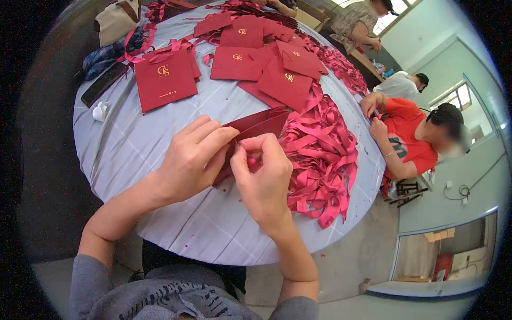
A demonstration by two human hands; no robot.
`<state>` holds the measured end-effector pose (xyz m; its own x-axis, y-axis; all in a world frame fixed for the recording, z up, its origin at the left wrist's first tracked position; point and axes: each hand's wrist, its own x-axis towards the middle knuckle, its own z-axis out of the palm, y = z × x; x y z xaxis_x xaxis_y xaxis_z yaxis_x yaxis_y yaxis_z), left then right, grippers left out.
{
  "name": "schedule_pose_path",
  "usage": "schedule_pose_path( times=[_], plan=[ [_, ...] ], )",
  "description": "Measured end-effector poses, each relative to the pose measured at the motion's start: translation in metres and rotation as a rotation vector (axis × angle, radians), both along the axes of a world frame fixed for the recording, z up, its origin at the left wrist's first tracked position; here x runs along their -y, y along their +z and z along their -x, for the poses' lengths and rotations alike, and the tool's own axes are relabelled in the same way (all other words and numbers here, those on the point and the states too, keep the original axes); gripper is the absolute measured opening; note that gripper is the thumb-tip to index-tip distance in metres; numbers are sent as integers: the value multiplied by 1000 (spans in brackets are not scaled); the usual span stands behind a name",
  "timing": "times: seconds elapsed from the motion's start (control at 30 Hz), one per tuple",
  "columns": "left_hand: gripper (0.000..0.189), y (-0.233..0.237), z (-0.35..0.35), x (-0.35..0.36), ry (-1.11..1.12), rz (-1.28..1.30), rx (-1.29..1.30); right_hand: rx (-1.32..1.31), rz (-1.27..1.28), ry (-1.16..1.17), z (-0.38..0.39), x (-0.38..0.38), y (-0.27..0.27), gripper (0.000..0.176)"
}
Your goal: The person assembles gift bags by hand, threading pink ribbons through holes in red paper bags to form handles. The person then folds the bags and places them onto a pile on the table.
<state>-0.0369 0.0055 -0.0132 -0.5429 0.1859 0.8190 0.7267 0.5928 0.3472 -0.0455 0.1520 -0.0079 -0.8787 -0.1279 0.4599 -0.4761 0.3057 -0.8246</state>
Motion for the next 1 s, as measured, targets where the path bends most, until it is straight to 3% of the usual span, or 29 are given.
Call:
schedule_pose_path(
  times=[0.17, 0.27, 0.47, 0.53, 0.7, 1.0],
  plan=[
    [24, 0, 3, 3, 6, -65, 21, -214, -220, -35, 1, 1, 0, 12],
    [15, 0, 3, 6, 37, -81, 103, -184, -194, -36, 0, 3, 0, 12],
    [17, 1, 5, 14, 0, -165, 241, -86, -161, -10, 2, 5, -2, 11],
    [16, -2, 9, 18, -18, -211, 292, -236, -190, -24, 7, 3, -5, 11],
    [13, -3, 17, 24, -112, -372, 567, -239, -118, -39, 9, 5, -9, 13],
    [13, -3, 19, 24, -237, -427, 756, -293, -170, -39, 8, 7, -9, 16]
  ],
)
